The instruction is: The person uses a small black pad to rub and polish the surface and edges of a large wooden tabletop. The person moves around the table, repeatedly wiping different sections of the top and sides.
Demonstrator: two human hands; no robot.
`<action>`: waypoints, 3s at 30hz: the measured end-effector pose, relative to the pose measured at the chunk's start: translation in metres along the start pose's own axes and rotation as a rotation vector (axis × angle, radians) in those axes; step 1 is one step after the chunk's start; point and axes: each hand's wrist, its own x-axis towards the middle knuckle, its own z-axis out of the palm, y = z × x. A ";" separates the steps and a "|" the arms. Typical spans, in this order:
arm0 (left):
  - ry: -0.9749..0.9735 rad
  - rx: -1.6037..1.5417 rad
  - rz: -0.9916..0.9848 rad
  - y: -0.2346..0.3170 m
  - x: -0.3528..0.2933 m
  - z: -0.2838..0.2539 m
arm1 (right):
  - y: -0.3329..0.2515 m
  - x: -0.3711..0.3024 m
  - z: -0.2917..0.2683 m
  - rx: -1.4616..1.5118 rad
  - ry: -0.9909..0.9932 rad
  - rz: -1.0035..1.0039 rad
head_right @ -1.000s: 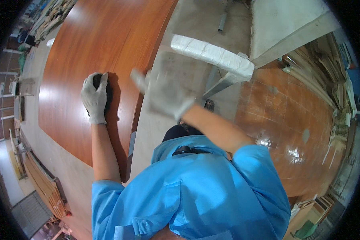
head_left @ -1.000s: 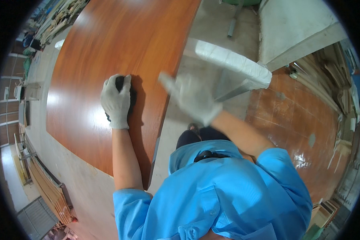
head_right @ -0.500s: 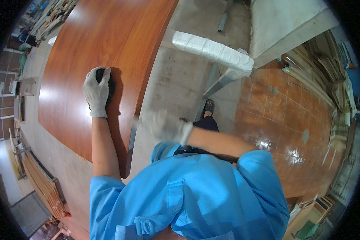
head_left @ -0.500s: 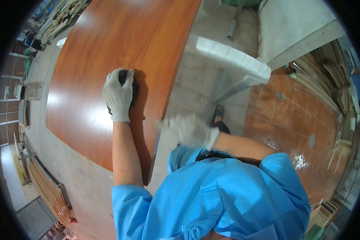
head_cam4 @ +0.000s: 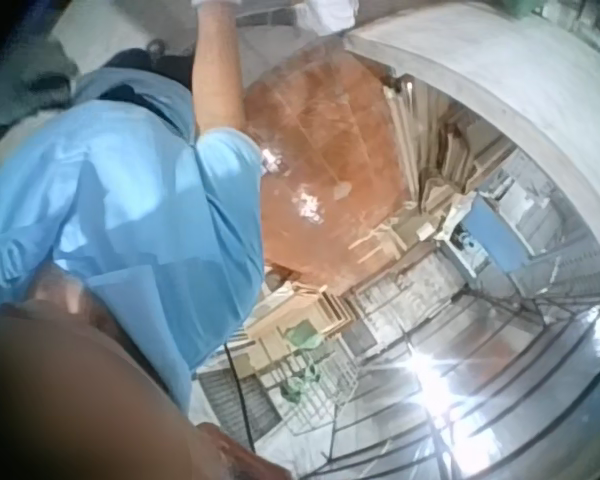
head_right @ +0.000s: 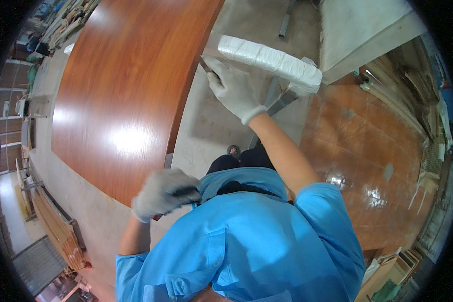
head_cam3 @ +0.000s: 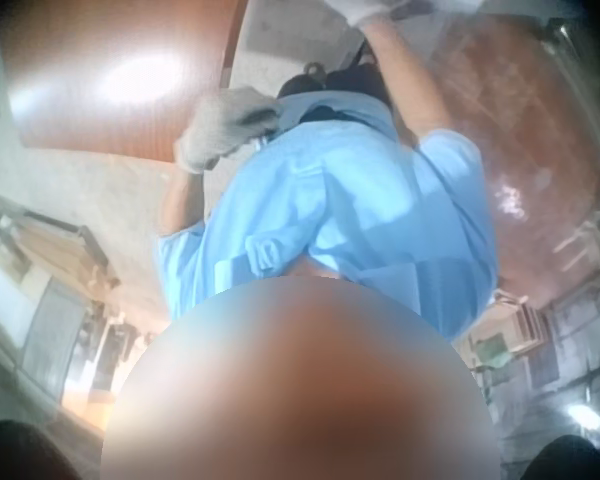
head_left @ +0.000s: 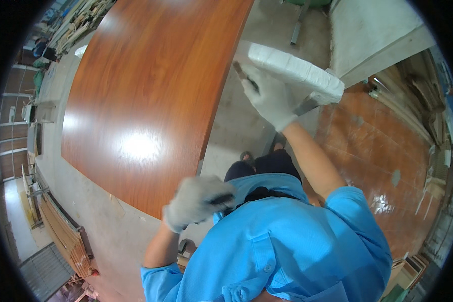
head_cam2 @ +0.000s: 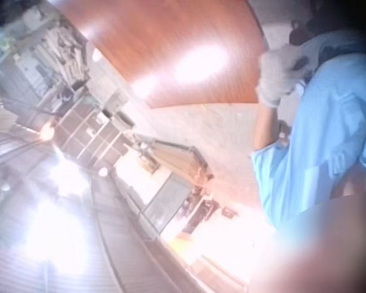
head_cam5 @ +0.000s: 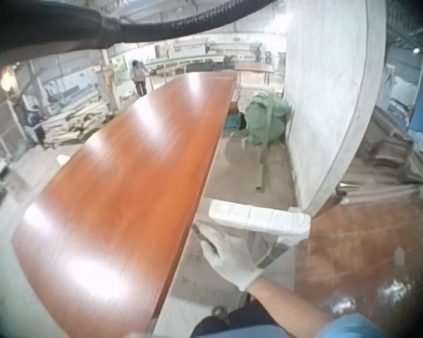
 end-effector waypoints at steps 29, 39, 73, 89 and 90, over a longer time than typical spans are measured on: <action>1.300 0.119 -0.535 -0.111 -0.060 -0.052 | -0.100 -0.128 0.048 0.035 -0.205 -0.716; 1.334 0.226 -0.560 -0.101 -0.043 -0.042 | -0.141 -0.173 0.072 0.306 -0.390 -1.001; 1.256 0.280 -0.620 -0.056 -0.118 0.046 | -0.092 -0.212 0.070 0.005 -0.141 -0.500; 1.260 0.274 -0.529 -0.061 -0.121 0.043 | -0.155 -0.295 0.071 -0.147 -0.547 -0.730; 1.229 0.266 -0.566 -0.057 -0.120 0.043 | -0.156 -0.313 0.070 -0.031 -0.582 -0.895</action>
